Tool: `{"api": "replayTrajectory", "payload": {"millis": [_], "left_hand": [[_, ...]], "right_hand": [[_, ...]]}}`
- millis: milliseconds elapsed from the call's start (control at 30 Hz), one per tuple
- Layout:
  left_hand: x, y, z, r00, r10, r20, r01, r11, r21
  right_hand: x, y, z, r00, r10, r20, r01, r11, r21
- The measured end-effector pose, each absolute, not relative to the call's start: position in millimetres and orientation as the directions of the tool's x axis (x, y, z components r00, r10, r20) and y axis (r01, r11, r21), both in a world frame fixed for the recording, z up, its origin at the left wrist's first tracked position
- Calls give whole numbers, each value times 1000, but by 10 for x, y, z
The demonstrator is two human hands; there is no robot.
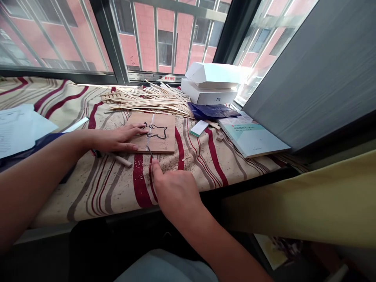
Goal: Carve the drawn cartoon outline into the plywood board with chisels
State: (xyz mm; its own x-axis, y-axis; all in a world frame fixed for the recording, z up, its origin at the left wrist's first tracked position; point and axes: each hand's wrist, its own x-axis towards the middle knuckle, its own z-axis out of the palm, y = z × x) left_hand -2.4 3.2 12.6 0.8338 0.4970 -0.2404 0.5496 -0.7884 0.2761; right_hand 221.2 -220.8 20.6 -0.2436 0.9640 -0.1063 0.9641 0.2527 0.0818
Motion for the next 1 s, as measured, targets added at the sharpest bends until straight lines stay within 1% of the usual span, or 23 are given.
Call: {"api": "replayTrajectory", "payload": {"millis": [133,267,367,500,567,633,800,900,1000], "left_hand": [[-12,24,127,825,496,-269,561,-774,293],[-27,21,119,825,508,-249,563,-775,285],[-47,19,114,833,499,-239,552,-779,297],[-66,46,86,837,496,-230,545,-790,282],[-68,62,73,842,496,-213,539,-794,280],[-65,68,72,842,490,-226,539,-793,285],[-41,33,105,825,505,-255,563,-774,288],[-30,7,117,828,495,-263,558,-776,293],[-24,-2,127,824,504,-259,564,-774,287]], "right_hand": [[2215,-2218,218,-232,958,-167,964,249,92],[2208,-2196,231,-236,965,-118,965,247,85],[2206,-2183,230,-245,957,-158,962,260,82],[2173,-2188,227,-240,964,-118,965,250,79],[2163,-2202,233,-239,961,-139,966,250,70],[2168,-2213,241,-226,959,-170,969,239,61],[2178,-2192,261,-224,966,-129,971,232,56],[2133,-2175,285,-211,964,-161,973,223,61],[2092,-2171,311,-225,960,-164,967,241,84]]}}
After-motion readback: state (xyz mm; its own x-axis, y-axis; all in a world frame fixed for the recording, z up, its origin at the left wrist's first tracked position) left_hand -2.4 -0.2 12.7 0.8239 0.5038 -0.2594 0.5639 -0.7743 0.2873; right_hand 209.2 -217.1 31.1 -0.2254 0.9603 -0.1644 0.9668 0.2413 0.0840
